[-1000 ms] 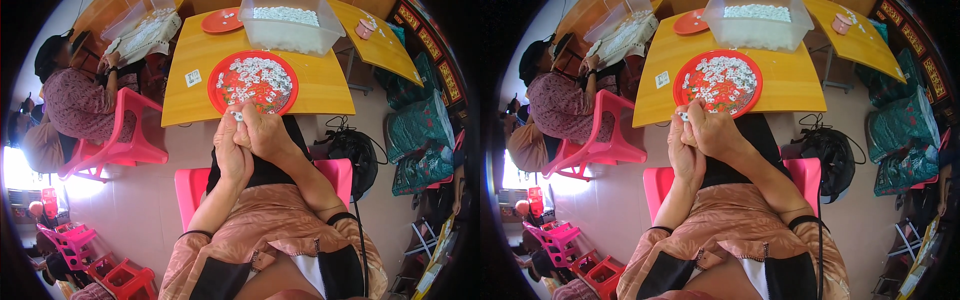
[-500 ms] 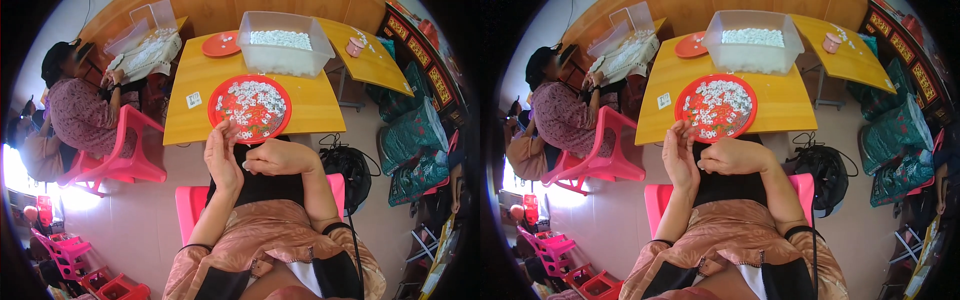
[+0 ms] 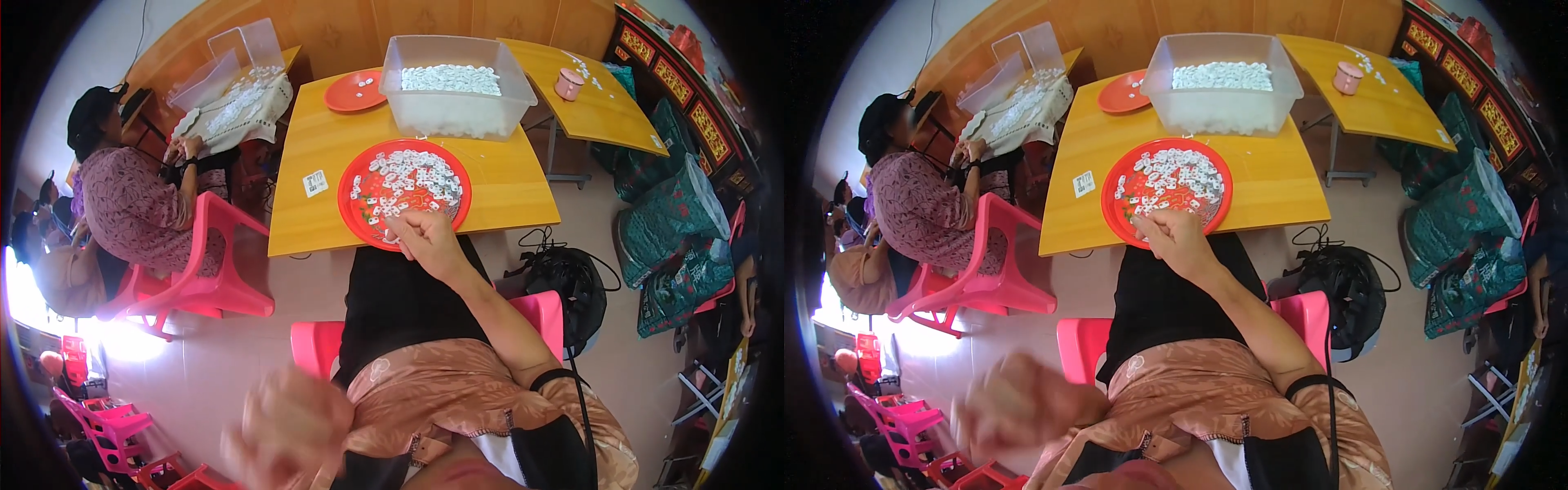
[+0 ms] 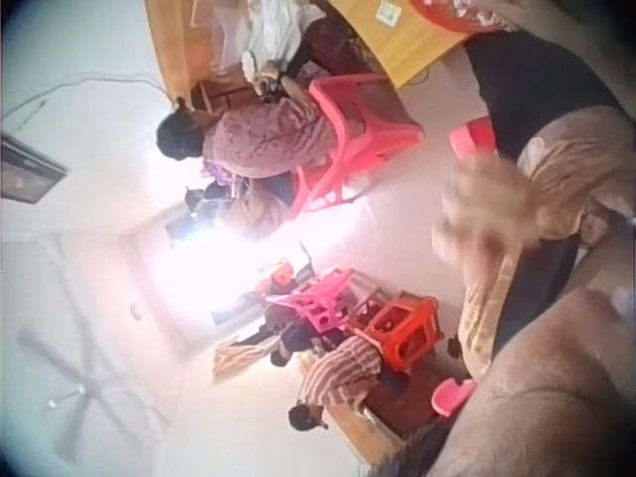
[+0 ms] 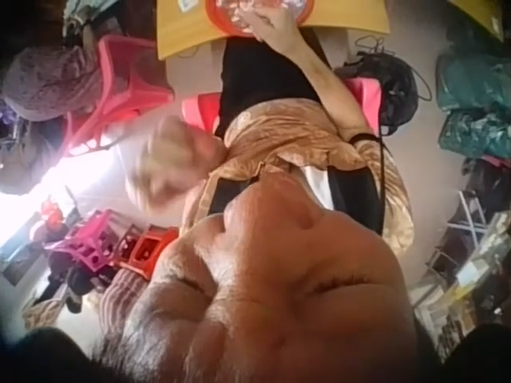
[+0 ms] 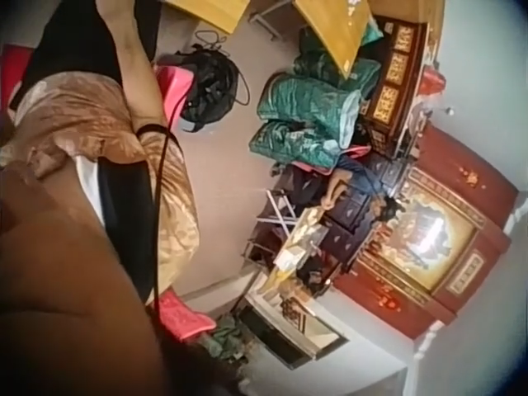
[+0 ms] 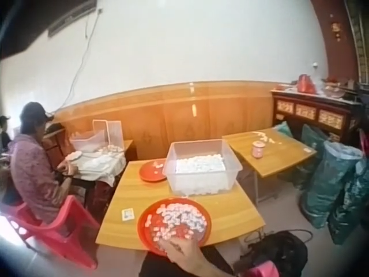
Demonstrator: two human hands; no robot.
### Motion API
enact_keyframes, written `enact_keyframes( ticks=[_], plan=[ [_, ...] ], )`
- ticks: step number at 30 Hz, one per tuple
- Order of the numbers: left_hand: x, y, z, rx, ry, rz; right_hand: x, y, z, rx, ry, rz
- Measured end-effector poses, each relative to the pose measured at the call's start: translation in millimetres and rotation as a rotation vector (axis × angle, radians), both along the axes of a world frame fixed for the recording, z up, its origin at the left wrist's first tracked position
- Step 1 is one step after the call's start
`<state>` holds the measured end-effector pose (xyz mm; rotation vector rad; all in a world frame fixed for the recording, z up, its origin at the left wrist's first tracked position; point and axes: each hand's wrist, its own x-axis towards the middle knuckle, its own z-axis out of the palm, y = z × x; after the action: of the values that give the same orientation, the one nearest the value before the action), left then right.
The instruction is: Inspecting and sorting small white plastic cubes with black markings on a red tray.
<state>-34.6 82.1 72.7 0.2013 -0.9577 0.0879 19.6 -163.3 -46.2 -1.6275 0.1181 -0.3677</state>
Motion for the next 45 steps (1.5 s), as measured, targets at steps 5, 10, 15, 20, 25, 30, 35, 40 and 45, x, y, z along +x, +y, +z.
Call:
enact_keyframes(
  ticks=[5, 10, 15, 20, 25, 30, 35, 40, 45],
  plan=[
    [-5, -4, 79, 0.060, -0.479, 0.220, -9, 10, -10, 0.038, 0.059, 0.116],
    [-7, 18, 108, 0.109, -0.677, 0.122, -6, 48, -13, -0.087, 0.301, 0.887],
    [-14, 45, 119, 0.155, -0.738, -0.047, 8, 45, -127, -0.105, 0.607, 0.977],
    [28, 61, 68, 0.298, -0.750, -0.213, 9, 4, -173, 0.508, 0.632, 0.411],
    [57, 71, 12, 1.092, -0.751, -0.176, 17, 16, -180, 0.537, 0.607, 0.422],
    [89, 72, -168, 2.028, -1.370, 0.839, 12, 19, -176, 0.460, 0.602, 0.446],
    [91, 72, -253, 2.147, -1.614, 0.887, 10, 20, -171, 0.453, 0.617, 0.456],
    [93, 82, -255, 2.337, -1.355, 0.836, 9, 26, -170, 0.443, 0.619, 0.474],
    [91, 83, -251, 2.368, -1.274, 0.809, 8, 24, -173, 0.446, 0.641, 0.498]
  ],
)
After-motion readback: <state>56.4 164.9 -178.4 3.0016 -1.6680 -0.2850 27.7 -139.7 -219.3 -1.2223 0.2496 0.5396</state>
